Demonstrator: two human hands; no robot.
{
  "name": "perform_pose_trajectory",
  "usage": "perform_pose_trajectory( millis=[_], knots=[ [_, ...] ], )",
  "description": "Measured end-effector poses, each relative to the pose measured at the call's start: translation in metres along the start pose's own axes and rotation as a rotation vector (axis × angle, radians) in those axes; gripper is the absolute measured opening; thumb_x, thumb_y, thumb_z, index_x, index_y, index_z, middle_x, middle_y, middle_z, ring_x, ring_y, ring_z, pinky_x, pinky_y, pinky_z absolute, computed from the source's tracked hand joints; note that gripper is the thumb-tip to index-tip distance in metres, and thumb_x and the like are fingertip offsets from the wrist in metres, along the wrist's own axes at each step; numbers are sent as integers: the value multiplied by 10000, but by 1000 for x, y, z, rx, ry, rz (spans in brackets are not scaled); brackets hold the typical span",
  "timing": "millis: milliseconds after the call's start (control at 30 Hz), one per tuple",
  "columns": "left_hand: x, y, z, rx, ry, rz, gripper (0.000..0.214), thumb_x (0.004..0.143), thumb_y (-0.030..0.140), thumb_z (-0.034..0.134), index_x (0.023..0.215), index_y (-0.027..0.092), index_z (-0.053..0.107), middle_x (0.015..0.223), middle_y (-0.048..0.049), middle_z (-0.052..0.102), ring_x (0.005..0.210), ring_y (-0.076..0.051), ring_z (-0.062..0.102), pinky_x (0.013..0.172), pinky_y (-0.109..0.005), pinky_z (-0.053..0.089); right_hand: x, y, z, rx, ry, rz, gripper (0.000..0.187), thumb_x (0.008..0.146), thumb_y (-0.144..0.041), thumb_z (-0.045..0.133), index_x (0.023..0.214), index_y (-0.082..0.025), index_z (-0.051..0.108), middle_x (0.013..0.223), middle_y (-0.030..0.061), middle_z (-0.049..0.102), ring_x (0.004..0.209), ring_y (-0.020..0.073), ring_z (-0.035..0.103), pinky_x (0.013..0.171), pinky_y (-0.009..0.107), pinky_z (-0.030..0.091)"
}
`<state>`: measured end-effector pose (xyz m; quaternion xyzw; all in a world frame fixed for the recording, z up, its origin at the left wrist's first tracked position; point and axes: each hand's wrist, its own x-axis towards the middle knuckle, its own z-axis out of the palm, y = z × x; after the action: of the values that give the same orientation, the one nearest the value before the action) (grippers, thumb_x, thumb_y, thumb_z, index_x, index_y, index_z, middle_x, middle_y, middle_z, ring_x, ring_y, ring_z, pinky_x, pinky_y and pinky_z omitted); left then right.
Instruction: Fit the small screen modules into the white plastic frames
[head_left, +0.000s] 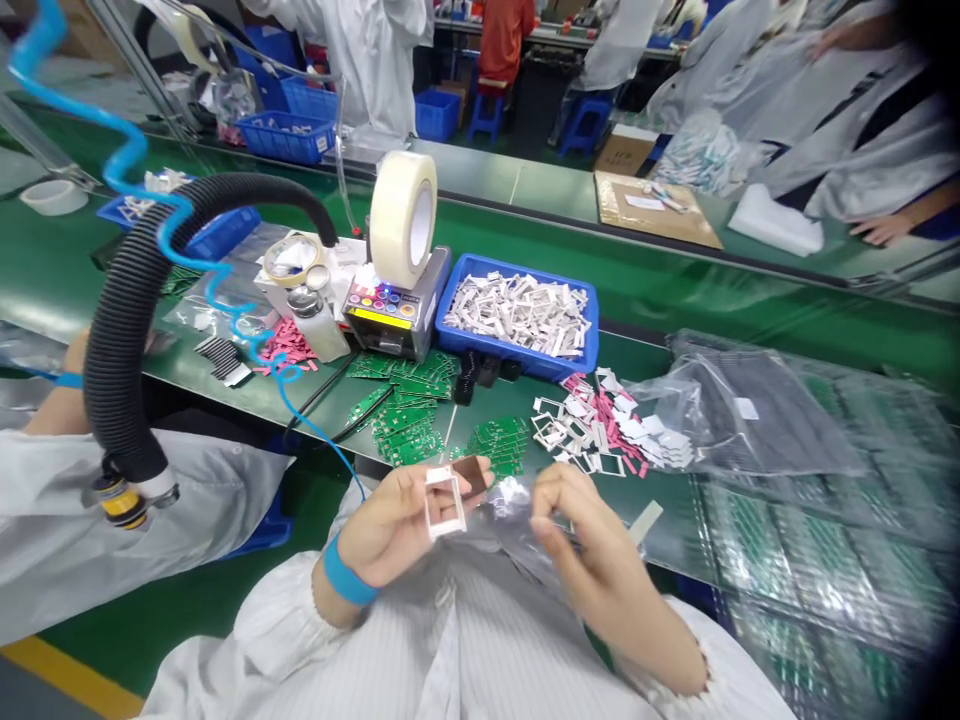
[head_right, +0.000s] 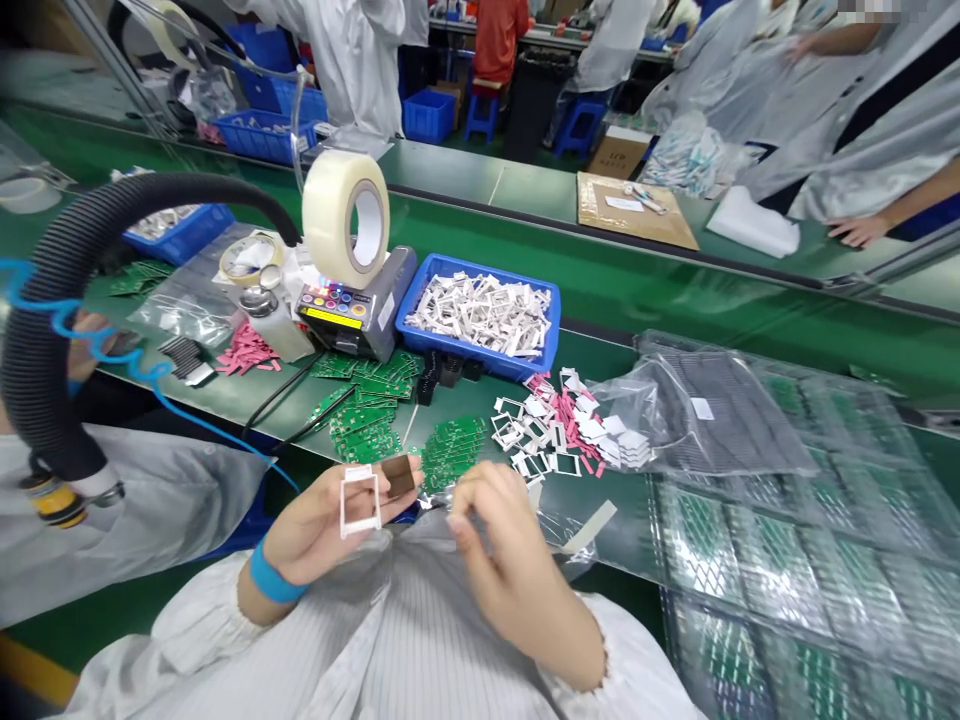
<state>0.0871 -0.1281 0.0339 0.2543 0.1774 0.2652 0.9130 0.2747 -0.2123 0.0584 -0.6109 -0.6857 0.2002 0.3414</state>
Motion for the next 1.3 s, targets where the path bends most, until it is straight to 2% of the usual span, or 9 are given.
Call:
perform_pose_trajectory(
  millis=[167,267,333,467,633,933,1033,1133,1300],
  knots=[
    [3,-3,-3,-172,-45,-80,312,771,389,639,879,110,727,1194,-130,649,1151,-269,559,1068,-423,328,-28,61,19,-255,0,266,234,878,-256,439,664,-188,506,663,19,521,646,165,470,628,308,334],
    [2,-5,1,-191,-91,-110,269,776,342,644,865,104,729,1155,-148,669,1130,-279,576,1060,-449,333,-30,68,23,-280,43,285,221,880,-293,459,726,-180,572,669,27,536,648,170,485,641,316,344],
    [1,-5,5,-201,-117,-123,254,762,333,661,856,108,731,1121,-154,684,1108,-285,591,1055,-471,331,-24,55,16,-182,73,209,208,877,-372,494,894,-188,590,755,37,558,707,176,517,662,315,389],
    [-2,-2,10,-162,-141,-134,338,695,385,715,854,87,729,1141,-186,666,1065,-313,614,1028,-492,355,-5,17,-1,85,61,-72,466,794,-515,591,1157,-232,516,989,68,567,912,205,538,762,334,454],
    [-6,1,12,-147,-142,-107,336,691,402,713,828,96,730,1065,-181,694,1055,-318,621,1024,-488,351,12,5,6,188,36,-160,297,804,-408,624,1055,-260,572,927,43,563,880,194,545,762,346,461],
    [-8,4,7,-163,-114,-95,347,684,403,718,841,93,724,1058,-176,689,1069,-305,605,996,-452,377,22,6,17,395,43,-144,256,772,-303,639,1013,-252,572,884,40,552,852,192,534,734,342,471],
    [-7,8,-2,-146,-92,-182,367,734,397,673,910,75,702,963,-161,712,965,-286,651,950,-485,410,29,6,4,352,65,-212,263,777,-316,631,1025,-251,576,922,53,521,876,202,519,767,376,465],
    [-4,8,-13,-122,-150,-330,400,741,436,652,861,57,695,667,-98,712,638,-213,679,810,-464,495,45,1,-16,162,24,-421,267,760,-274,651,1019,-276,590,985,56,496,958,220,490,878,447,422],
    [1,3,-14,-51,-225,-486,312,761,408,612,770,103,677,529,-36,670,488,-177,640,746,-410,511,79,-21,-38,-107,-307,-752,185,820,-297,604,999,-305,650,1097,69,476,1145,261,372,975,482,359]
  ],
)
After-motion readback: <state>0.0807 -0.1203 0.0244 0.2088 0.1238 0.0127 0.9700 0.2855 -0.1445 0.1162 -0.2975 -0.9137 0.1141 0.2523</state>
